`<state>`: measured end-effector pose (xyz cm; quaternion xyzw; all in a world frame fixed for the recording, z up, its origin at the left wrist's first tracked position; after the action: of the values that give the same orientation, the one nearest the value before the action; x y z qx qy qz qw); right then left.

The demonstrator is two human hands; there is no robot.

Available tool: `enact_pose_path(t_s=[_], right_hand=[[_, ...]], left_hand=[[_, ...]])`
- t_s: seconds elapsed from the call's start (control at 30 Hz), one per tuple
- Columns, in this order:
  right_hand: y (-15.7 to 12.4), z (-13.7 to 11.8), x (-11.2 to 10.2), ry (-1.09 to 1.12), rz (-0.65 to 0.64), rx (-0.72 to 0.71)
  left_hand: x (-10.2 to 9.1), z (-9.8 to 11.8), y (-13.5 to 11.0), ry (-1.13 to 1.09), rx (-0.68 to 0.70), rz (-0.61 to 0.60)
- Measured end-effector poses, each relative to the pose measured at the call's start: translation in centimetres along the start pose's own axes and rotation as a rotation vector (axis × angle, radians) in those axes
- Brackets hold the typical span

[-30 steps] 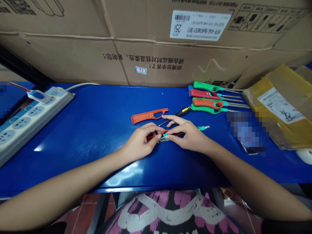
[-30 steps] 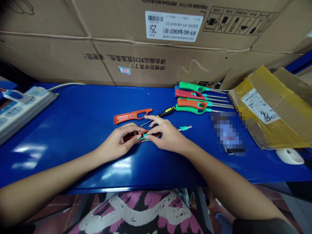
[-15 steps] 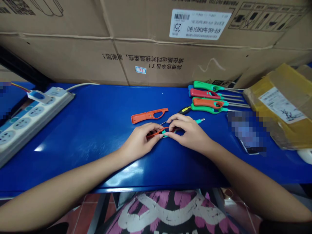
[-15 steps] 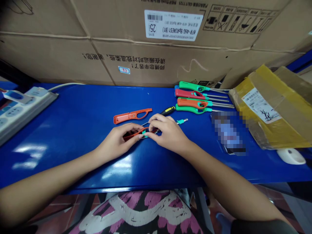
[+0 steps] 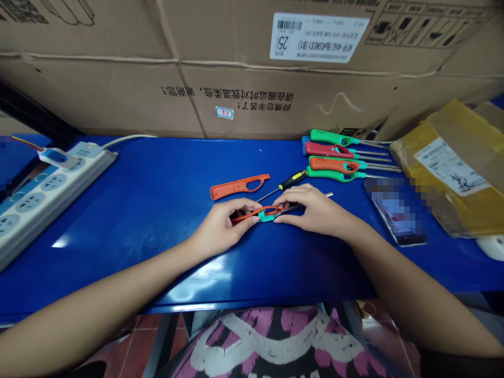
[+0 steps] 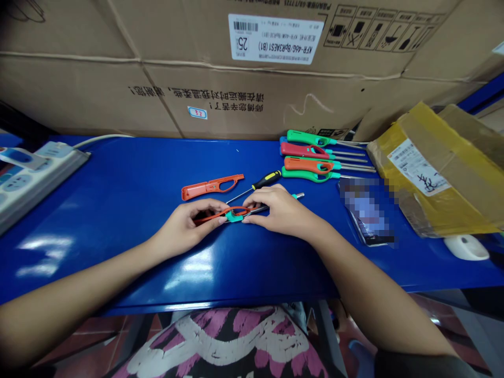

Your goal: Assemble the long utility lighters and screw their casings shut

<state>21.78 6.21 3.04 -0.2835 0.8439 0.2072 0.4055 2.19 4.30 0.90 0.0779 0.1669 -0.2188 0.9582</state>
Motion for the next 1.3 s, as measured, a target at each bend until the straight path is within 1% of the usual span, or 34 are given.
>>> enact_pose_path(t_s=[0.13,0.33,0.5,0.57,0.63,0.77,0.83,0.93,1.07,1.2,1.3], right_hand=[[0.1,-0.2,0.4,-0.044,0.005,0.001],[0.2,-0.2,0.8,-0.024,0.002,0.034],[0.1,-0.3,0.6,-0.011,0.027,0.038],[0.1,-0.4,0.6,0.005,0.021,0.043],[0.2,-0.5,0.6,0.028,0.013,0.057],[0.3,-0.6,0.7,0.078,0.040,0.077],[0.3,-0.7,0.7,0.060,0.046,0.070],[0.1,-1.1,0.6,0.018,0.073,0.039],[0.0,-2.1,-0.1,-0.075,0.151,-0.085],[-0.2,-2.4,-0.4,-0.222,0.157,-0.174],[-0.2,-2.1,-0.3,-0.232,0.166,-0.192]], left_hand=[[0.0,0.0,0.0,-0.005,-0.002,0.007],[-0.1,0.3,-0.1,0.035,0.018,0.008],[-0.2,0.3,0.0,0.044,0.021,0.012],[-0.3,0.2,0.2,-0.007,-0.015,0.016],[-0.5,0.0,0.3,-0.082,-0.079,0.019],[-0.6,-0.7,0.4,-0.220,-0.271,-0.016],[-0.5,-0.9,0.4,-0.286,-0.346,-0.039],[-0.4,-0.9,0.4,-0.329,-0.378,-0.041],[-0.5,-0.8,0.4,-0.333,-0.359,-0.024],[-0.4,-0.6,0.3,-0.332,-0.337,-0.007],[-0.4,-0.3,0.2,-0.312,-0.309,0.011]])
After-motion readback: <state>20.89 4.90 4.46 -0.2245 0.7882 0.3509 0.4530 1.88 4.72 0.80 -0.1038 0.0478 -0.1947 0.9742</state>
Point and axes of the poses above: each hand's wrist, its own y-axis towards the middle knuckle, its own x-axis out of the palm, z = x × y, the point moved 5 cm from there along y, towards the middle knuckle, and after that the axes turned 1 degree about -z, right-handed, at the moved point
